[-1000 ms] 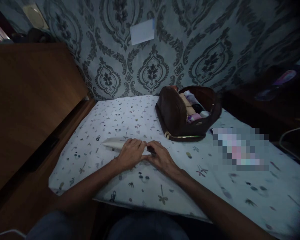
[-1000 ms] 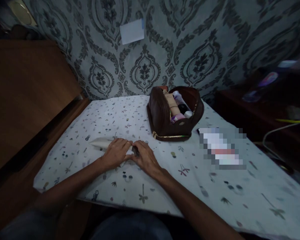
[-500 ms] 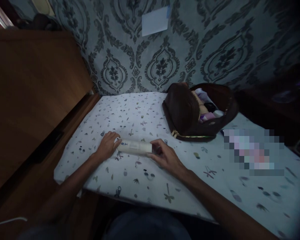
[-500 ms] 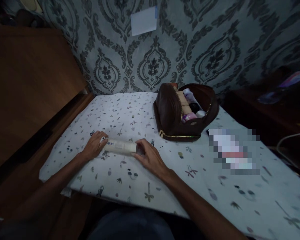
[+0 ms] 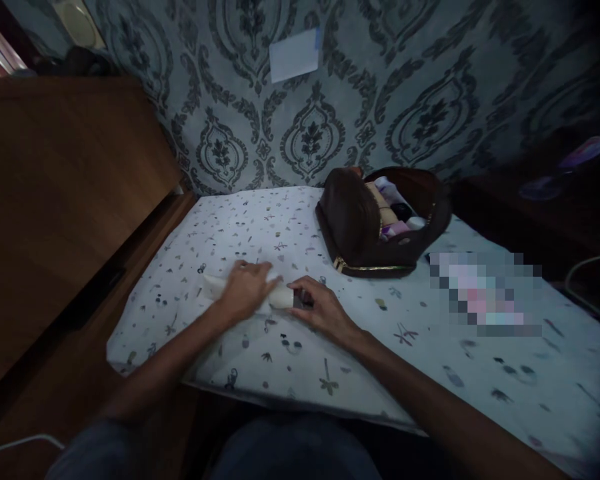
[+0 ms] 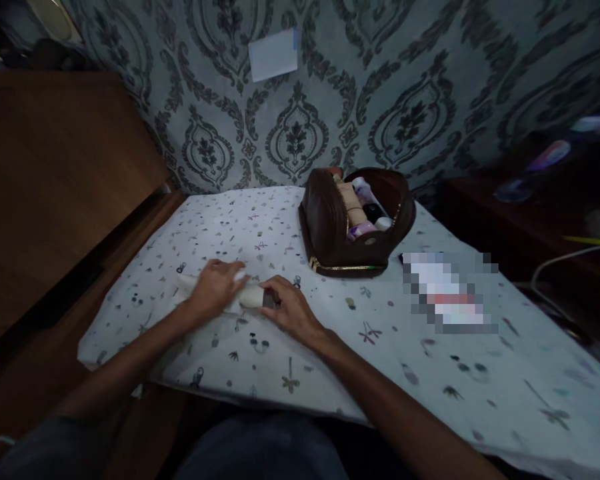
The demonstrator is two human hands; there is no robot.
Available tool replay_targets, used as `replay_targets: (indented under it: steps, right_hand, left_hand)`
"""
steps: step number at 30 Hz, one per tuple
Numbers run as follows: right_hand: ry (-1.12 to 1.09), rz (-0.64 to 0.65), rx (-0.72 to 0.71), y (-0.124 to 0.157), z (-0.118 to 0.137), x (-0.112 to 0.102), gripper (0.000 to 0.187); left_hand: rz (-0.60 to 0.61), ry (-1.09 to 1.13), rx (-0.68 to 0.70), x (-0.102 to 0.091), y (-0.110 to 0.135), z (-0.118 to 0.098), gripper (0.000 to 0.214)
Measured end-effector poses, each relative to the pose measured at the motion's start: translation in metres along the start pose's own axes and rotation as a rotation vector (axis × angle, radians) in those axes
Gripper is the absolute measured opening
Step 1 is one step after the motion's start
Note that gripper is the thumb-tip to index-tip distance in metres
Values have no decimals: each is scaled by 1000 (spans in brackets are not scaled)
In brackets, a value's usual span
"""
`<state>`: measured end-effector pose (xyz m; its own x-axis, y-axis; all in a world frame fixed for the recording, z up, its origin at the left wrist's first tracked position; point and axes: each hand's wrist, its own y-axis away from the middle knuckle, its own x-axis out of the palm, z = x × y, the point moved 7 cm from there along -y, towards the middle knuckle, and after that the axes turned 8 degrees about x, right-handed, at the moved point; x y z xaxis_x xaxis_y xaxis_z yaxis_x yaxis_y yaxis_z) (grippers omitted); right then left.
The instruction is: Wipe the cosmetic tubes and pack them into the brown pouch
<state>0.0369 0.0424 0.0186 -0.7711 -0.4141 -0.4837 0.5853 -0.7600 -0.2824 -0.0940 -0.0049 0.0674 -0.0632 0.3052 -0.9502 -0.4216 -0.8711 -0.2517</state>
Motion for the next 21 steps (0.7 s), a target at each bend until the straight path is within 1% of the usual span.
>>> replay_targets:
  steps: [1,3,5,7,8,10,14,16,18,21]
  right_hand:
    - [0,-4,-24,1,2,1,25]
    - [5,-22,-73,3,6,1,21]
    - [24,-27,-111,5,9,1,18]
    - [58,-19,-135,7,11,1,16]
    - [71,-11,-144,8,12,1,18]
    - [87,10,-151,8,11,2,24]
    - [88,44,-138,8,8,3,28]
    - [82,59,-118,8,6,4,28]
    - [77,62,-96,7,6,4,27]
    - [86,75,-59,6,6,4,28]
  left_hand:
    - [24,28,76,3,-7,-22,22]
    - [28,54,17,7,-17,-44,27]
    - [25,34,-9,11,-19,-52,32]
    - [25,-12,8,12,-12,-47,34]
    - [27,-32,9,11,-6,-39,34]
    - [35,-57,-10,9,13,-15,33]
    - [36,-146,-145,1,57,46,30]
    - [34,-180,-200,1,74,68,29]
    - [29,-161,-220,4,83,81,29]
    - [9,-102,-226,12,85,90,31]
